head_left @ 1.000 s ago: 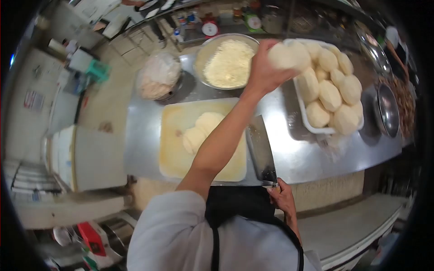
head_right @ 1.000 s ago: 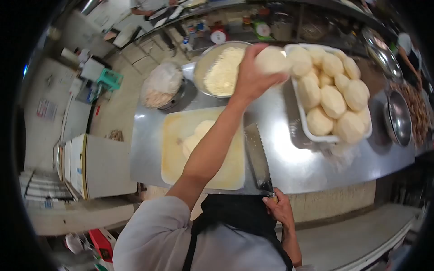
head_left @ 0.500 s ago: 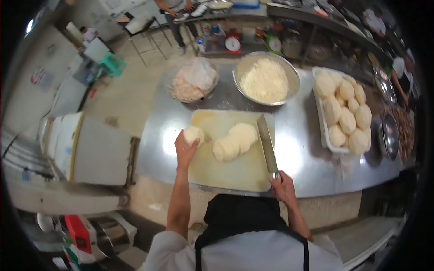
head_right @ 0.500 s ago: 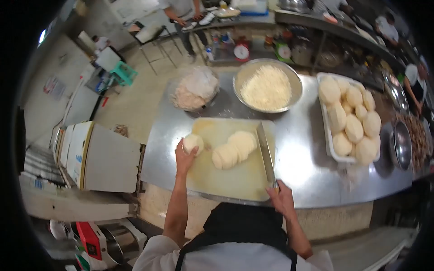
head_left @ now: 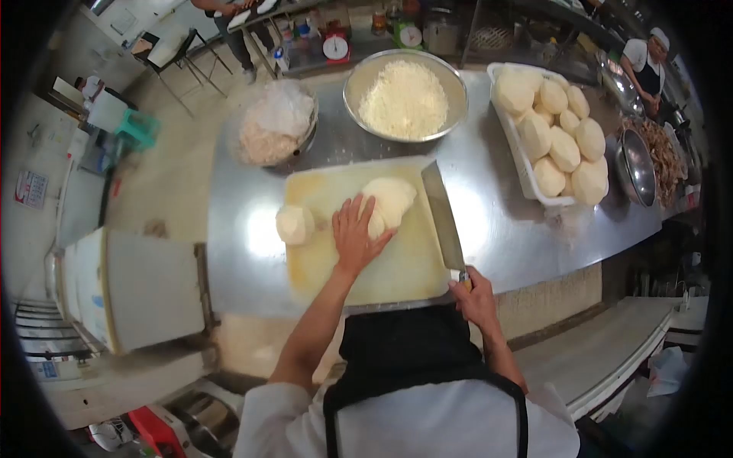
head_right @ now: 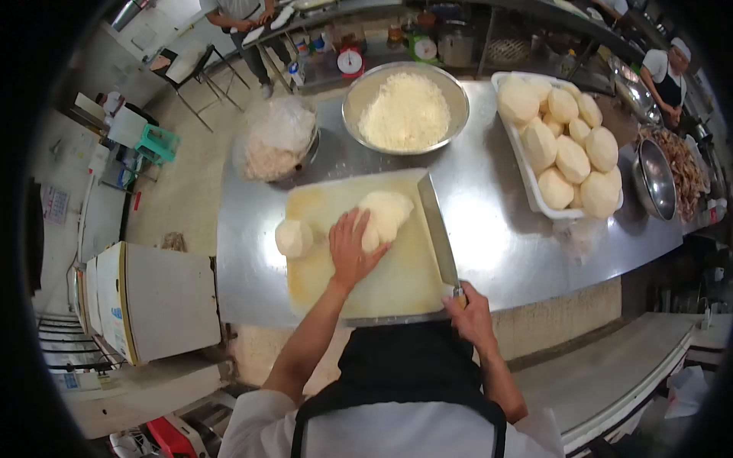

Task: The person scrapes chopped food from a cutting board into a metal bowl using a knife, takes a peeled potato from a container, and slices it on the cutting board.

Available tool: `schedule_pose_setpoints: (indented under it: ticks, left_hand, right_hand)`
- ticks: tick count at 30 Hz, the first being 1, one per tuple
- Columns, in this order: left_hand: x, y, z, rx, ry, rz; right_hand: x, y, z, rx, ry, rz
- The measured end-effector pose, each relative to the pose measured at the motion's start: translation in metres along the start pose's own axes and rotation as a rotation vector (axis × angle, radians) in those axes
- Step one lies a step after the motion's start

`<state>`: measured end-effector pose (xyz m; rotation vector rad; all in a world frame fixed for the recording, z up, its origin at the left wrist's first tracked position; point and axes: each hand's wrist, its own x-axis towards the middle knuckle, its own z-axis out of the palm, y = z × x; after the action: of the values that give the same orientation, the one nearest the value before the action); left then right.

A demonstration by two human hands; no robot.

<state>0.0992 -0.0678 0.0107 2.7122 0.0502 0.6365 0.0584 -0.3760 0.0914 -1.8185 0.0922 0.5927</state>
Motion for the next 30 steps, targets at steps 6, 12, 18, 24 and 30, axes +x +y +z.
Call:
schedule_pose_setpoints:
  ticks: [6,12,18,24,30]
  left_hand:
    - [0.008,0.002,-0.012,-0.157,0.031,-0.061]
    - [0.007,-0.136,-0.097,-0.131,0.085,-0.078]
    - [-0.039,-0.106,-0.107,-0.315,-0.045,-0.300]
    - [-0.055,-0.062,-0.096,-0.243,0.084,-0.347]
    - [-0.060,-0.032,-0.085,-0.171,0.209,-0.349]
  right_hand:
    - [0.002,-0.003,0.000,0.027,-0.072,-0.019]
    - [0.000,-0.030,0.037,0.043,-0.373,0.010]
    - [0.027,-0.032,0.094,-0.153,-0.536,-0.092]
    - [0.030,-0.044,0.102,-0.176,-0.608,0.001]
    - [0.025,-0.062,0.106,-0.235,-0.584,0.161]
